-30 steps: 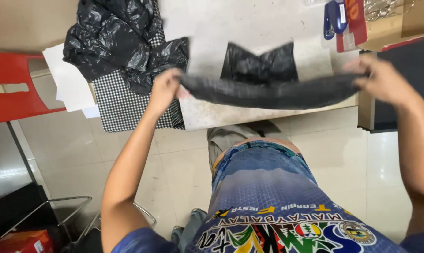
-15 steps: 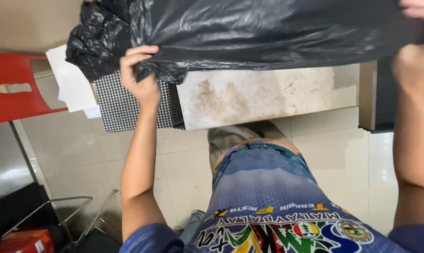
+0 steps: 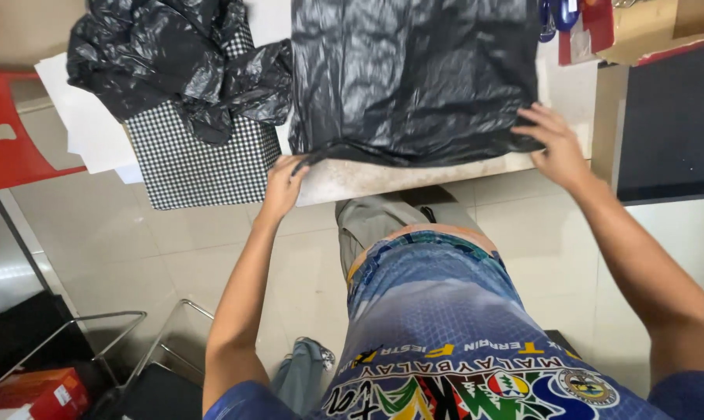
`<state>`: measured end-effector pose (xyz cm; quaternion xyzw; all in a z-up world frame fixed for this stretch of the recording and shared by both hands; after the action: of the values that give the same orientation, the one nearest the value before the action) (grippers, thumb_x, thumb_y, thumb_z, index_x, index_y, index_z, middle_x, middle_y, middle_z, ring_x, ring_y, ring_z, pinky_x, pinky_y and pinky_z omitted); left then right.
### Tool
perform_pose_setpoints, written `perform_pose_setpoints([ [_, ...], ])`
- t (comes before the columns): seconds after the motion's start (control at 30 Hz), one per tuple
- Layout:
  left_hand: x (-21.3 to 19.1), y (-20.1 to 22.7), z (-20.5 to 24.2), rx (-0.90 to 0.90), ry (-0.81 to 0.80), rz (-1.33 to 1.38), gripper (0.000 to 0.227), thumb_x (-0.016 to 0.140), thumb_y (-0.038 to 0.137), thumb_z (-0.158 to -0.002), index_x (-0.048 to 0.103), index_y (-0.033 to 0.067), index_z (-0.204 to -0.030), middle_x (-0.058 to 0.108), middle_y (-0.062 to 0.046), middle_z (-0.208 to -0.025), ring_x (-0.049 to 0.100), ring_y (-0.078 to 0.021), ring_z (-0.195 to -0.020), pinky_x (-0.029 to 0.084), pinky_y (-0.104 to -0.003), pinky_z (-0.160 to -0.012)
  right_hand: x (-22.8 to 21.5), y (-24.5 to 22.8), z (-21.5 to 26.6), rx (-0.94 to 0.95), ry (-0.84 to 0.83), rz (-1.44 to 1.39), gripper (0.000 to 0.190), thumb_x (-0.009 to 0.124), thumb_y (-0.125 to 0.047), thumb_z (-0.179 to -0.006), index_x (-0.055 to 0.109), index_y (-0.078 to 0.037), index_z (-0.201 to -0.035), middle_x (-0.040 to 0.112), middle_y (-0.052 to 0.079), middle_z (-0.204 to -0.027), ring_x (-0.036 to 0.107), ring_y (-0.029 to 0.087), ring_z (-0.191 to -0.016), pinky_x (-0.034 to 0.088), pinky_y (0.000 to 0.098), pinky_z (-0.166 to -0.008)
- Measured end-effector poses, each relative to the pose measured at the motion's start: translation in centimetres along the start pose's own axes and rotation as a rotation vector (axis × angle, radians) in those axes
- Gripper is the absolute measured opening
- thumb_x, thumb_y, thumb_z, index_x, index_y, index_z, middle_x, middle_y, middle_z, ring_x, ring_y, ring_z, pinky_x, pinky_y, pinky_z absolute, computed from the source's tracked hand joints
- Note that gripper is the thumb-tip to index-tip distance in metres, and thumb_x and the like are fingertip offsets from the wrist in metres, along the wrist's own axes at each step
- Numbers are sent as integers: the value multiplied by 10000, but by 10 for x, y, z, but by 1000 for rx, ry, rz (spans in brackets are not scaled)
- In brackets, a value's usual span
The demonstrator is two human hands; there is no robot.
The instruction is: Folding black plastic garbage bags into neat rectangles and organizing them.
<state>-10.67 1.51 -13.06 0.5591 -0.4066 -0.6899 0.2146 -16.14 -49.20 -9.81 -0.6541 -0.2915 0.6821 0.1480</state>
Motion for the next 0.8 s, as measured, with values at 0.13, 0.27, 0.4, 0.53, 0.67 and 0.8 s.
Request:
perform_pose_setpoints([
  [0.13,50,-54,48,-68,-141,54,235,676,145,-990,719,-22,-1148,721,-184,-1092,675,-340,-1000,534,-381,-886,52,23,34,93,-186,-54,556,591,107,-716,733,-109,-1208,584,91,-1511,447,339,-1495,387,437,-1241],
  [0.27,49,-38,79,-365,-357,-26,242,714,220,-964,731,1,-1067,718,-161,-1014,678,-322,-900,538,-390,-792,67,27,72,115,-425,-71,506,654,79,-710,735,-91,-1180,606,103,-1457,480,359,-1428,400,454,-1175],
  [0.4,26,-14,68,-154,-165,-8,186,756,169,-908,743,-10,-957,737,-145,-934,649,-324,-913,520,-403,-815,53,25,72,215,-509,-183,359,701,28,-764,742,-97,-1098,661,74,-1392,573,319,-1336,472,419,-1102],
  [0.53,-5,-6,15,-81,220,-69,142,726,107,-952,711,-23,-1008,701,-184,-979,664,-320,-956,518,-409,-857,30,63,37,390,-198,-555,322,566,85,-917,711,-5,-1191,717,103,-1296,662,188,-1225,498,311,-1089],
  [0.67,-9,-26,-68,-106,412,-24,127,672,100,-1021,693,-26,-1031,739,-185,-931,742,-310,-859,547,-394,-768,43,131,-2,470,-46,-470,125,675,30,-1027,729,22,-1140,711,66,-1006,610,108,-977,495,259,-891],
  [0.8,5,-26,-147,0,400,-117,155,675,151,-1022,669,-3,-1032,707,-231,-856,714,-394,-751,524,-424,-649,57,165,-44,461,1,-447,141,735,-98,-1079,702,38,-1094,638,12,-887,544,87,-859,451,274,-756],
])
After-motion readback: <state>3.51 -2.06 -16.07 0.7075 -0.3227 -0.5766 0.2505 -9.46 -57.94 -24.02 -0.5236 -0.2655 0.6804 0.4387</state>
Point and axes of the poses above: each hand's wrist, its own z-axis away from the middle knuckle, its own x-axis out of the palm, y = z × x, the point moved 10 cm from there along -z, towards the middle knuckle
